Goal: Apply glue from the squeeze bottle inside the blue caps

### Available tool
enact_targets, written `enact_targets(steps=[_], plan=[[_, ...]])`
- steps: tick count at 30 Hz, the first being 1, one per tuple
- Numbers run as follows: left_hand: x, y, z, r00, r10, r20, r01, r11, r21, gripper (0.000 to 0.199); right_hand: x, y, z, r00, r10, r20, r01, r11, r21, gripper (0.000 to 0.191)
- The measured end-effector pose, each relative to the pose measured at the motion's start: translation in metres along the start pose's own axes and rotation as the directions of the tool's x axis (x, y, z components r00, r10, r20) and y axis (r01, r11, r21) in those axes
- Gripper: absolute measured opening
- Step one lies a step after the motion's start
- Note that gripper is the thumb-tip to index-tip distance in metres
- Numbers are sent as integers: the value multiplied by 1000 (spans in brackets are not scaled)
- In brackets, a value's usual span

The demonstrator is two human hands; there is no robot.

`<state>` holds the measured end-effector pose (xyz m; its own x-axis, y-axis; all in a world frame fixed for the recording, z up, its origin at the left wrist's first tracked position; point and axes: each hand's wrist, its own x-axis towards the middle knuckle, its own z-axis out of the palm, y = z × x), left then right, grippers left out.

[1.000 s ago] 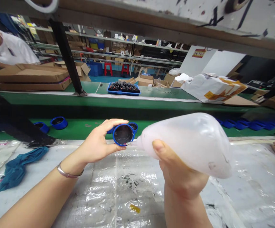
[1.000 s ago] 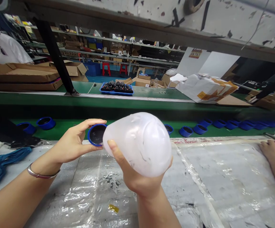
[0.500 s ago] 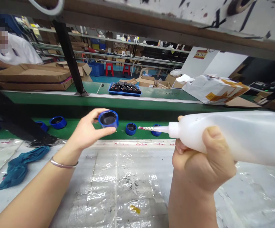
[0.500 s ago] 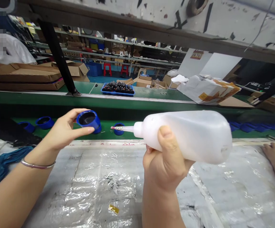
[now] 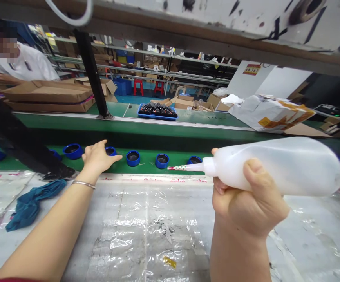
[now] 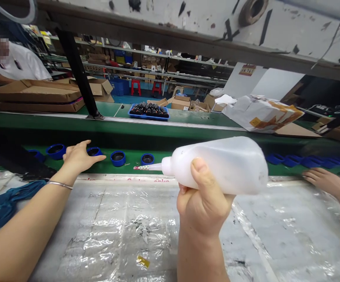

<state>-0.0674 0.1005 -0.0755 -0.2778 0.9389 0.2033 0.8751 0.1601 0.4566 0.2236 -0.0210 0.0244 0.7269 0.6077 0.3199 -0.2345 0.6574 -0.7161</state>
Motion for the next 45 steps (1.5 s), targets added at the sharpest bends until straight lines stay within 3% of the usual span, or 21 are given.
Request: enact_targets(steps=[6, 11, 15, 20, 25, 27, 32, 37, 40, 45], plan=[[-22, 27, 32, 985, 170, -34, -171, 985, -20, 78, -2, 1, 0, 999, 38, -4, -38, 999, -10, 29], [-30, 33, 45, 978, 203, -38, -207, 969, -138, 47, -3, -1, 1, 999, 46, 4, -46, 999, 6, 31], [-34, 42, 28, 951, 305, 43, -268, 888, -374, 53, -3, 0, 2, 999, 51, 9, -51, 999, 2, 26], [-56, 66, 0, 841, 507, 187, -251, 673, -696, 64, -2, 1, 0, 999, 44, 19, -44, 998, -34, 30], [-75, 81, -17, 751, 601, 274, -25, 440, -897, 66, -1, -1, -1, 999, 25, 33, -24, 999, -32, 29], [-78, 83, -20, 734, 611, 297, 39, 398, -917, 68, -1, -1, -1, 999, 14, 46, -13, 999, -31, 28], [-80, 85, -19, 703, 643, 303, 63, 368, -928, 69, -3, 1, -1, 997, -2, 73, 5, 999, -41, 26], [-81, 84, -21, 708, 658, 258, -69, 428, -901, 70, -6, 3, -3, 998, -23, 53, 24, 999, -24, 32], [-82, 82, -24, 713, 655, 251, -117, 465, -878, 69, -7, 6, -3, 992, -104, 76, 105, 994, -13, 41], [-84, 83, -28, 712, 655, 254, -129, 477, -870, 67, -9, 14, -8, 959, -256, 123, 265, 962, -67, 33]])
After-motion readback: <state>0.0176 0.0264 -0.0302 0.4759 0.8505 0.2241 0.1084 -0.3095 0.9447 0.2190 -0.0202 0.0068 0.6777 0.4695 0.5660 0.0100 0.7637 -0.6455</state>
